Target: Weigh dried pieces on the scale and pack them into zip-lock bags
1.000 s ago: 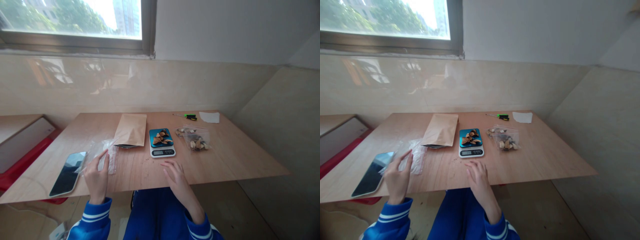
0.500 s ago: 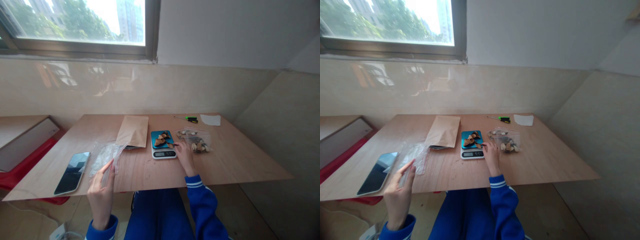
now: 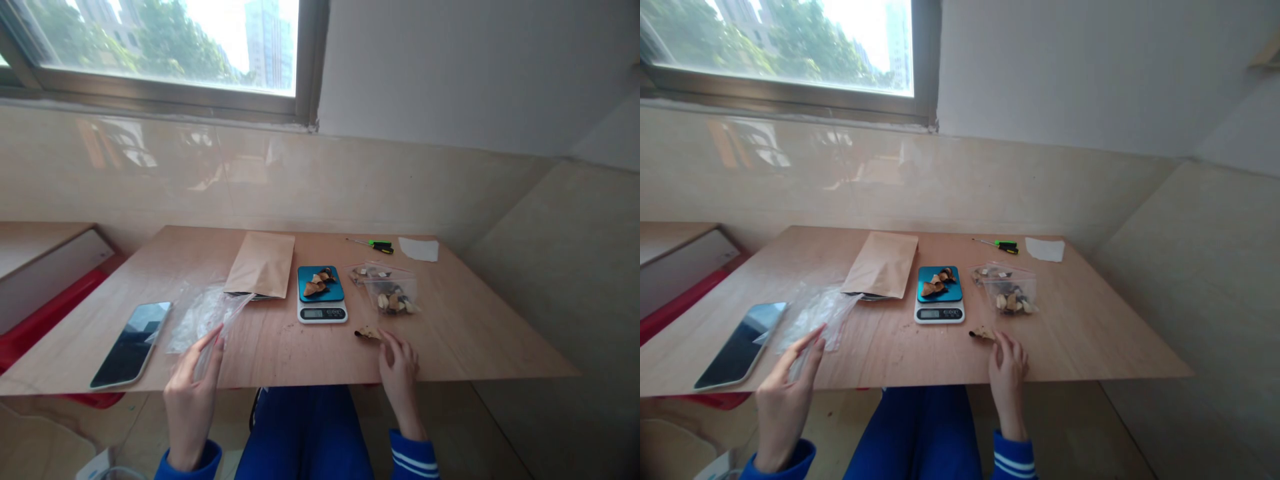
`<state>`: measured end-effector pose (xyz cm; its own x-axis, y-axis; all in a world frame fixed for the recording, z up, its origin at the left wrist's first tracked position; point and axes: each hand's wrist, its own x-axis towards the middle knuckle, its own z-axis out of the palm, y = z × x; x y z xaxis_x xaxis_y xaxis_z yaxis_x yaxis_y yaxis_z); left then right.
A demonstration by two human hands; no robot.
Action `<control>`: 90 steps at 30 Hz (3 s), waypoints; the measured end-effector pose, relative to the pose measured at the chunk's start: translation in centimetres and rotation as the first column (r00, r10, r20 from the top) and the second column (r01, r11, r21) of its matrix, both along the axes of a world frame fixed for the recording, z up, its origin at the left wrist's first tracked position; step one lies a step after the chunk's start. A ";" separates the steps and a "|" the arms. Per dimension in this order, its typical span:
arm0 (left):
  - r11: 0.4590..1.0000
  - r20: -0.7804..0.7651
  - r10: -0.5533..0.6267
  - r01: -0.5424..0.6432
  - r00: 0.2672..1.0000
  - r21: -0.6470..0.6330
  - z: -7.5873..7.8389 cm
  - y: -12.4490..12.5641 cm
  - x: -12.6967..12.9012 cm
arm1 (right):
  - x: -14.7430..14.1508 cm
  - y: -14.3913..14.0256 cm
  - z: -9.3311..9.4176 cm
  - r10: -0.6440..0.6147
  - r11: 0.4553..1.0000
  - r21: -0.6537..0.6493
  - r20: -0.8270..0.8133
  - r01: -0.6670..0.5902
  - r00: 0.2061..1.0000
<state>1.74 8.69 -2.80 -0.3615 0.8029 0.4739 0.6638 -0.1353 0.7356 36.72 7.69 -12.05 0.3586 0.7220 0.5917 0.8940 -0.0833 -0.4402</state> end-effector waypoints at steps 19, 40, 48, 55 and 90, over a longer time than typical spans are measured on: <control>0.906 0.054 -0.423 0.422 0.905 0.018 -0.7 -1.7 5.2 | -16.0 -1.4 10.1 0.485 0.698 0.046 -0.764 -0.714 0.425; 0.964 0.247 -0.244 0.207 0.938 0.168 -1.7 -1.4 4.1 | -15.0 -0.4 8.9 0.258 0.825 0.014 -0.899 -0.565 0.355; 0.991 0.324 -0.116 0.090 0.939 0.094 -1.7 -1.1 2.1 | -11.6 -0.7 8.2 0.345 0.784 -0.090 -0.759 -0.614 0.552; 0.999 0.319 0.024 -0.009 0.947 -0.048 -1.4 -1.0 1.4 | -4.6 0.1 3.0 0.130 0.990 -0.031 -0.181 -0.138 0.975; 0.983 0.380 0.050 0.021 0.924 -0.181 -0.2 -0.4 1.1 | 1.6 -2.9 -1.4 0.053 0.998 -0.006 -0.347 -0.059 0.936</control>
<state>2.88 8.24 -2.97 -0.4981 0.8546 0.1468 0.3286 0.0294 0.9440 38.30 4.81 -13.45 0.4982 0.7554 0.4256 0.6893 -0.0473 -0.7229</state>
